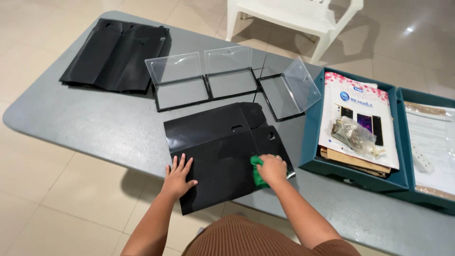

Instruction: Wiping down black plastic sheets with a green cloth on a table.

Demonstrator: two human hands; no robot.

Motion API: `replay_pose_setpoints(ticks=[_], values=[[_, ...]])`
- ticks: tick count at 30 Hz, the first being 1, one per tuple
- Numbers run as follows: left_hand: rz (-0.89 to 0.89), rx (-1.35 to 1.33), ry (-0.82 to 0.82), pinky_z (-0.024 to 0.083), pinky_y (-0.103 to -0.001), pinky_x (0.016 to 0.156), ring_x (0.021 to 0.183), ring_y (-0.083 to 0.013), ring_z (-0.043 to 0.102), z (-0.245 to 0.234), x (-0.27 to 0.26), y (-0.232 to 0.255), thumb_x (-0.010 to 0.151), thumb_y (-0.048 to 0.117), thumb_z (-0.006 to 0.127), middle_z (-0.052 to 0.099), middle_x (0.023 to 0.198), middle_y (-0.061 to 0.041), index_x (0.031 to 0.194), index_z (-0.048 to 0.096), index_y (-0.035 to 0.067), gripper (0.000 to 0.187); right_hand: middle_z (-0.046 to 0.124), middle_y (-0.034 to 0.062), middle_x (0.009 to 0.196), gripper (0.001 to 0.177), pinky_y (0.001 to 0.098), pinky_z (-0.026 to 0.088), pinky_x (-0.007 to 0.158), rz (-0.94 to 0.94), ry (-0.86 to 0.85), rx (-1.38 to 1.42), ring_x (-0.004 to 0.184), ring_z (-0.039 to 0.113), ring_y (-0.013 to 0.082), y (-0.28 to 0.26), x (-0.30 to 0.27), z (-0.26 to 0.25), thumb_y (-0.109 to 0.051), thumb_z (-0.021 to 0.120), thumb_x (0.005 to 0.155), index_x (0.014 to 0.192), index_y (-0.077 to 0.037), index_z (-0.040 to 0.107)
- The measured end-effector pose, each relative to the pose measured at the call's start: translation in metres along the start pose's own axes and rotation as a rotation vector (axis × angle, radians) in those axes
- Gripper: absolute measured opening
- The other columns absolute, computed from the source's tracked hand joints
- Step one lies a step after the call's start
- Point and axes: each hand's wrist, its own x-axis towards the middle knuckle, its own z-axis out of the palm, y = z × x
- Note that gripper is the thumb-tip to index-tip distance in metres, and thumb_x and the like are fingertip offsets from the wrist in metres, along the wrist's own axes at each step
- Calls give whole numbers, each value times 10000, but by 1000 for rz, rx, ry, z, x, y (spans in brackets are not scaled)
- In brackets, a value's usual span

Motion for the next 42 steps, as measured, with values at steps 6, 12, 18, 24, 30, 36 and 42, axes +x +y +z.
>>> replay_pose_setpoints(ticks=[6,12,18,24,30,36,42], values=[[-15,44,28,41,-621,1252,1594,-225,36,2,15,28,867,318,743,72,1725,33,1616,223,317,912,734,13,1142,327,471,497,905,-433,150,239,1080,639,315,-40,26,-8,-261,789,780,1094,-178,759],[-85,-216,189,63,-600,1250,1573,-220,141,-16,-3,44,883,244,718,215,1685,14,1496,454,273,668,739,4,1164,319,459,494,918,-616,185,315,1086,638,306,-68,48,3,-254,776,800,1108,-175,753],[-105,-554,435,412,-427,1139,1350,-303,508,-35,1,-3,886,170,680,529,1512,-27,1331,645,208,448,724,18,1192,328,451,489,932,-709,209,366,1112,632,310,-116,75,23,-275,778,806,1118,-176,751],[-97,-739,499,532,-403,999,1260,-293,611,-75,28,-57,900,162,674,638,1362,-70,1241,701,157,342,714,18,1226,354,467,472,950,-666,222,385,1146,608,318,-209,98,22,-281,764,824,1162,-178,739],[-112,-907,448,568,-359,957,1168,-235,657,-81,79,-131,910,152,677,689,1271,-93,1236,715,126,330,691,18,1252,366,482,458,937,-580,251,325,1178,594,305,-274,127,78,-300,771,816,1163,-189,730],[-144,-1055,366,547,-308,925,1052,-175,716,-89,137,-164,949,160,660,770,1148,-84,1214,734,89,284,635,25,1294,429,496,424,1026,-596,437,246,1244,554,316,-273,110,109,-260,759,786,1201,-178,692],[-80,-1369,345,558,-291,850,981,-161,726,-81,221,-178,965,192,630,770,1117,-106,1312,678,42,381,630,30,1304,430,491,416,1022,-587,433,219,1255,547,326,-275,107,105,-264,753,804,1218,-175,680]])
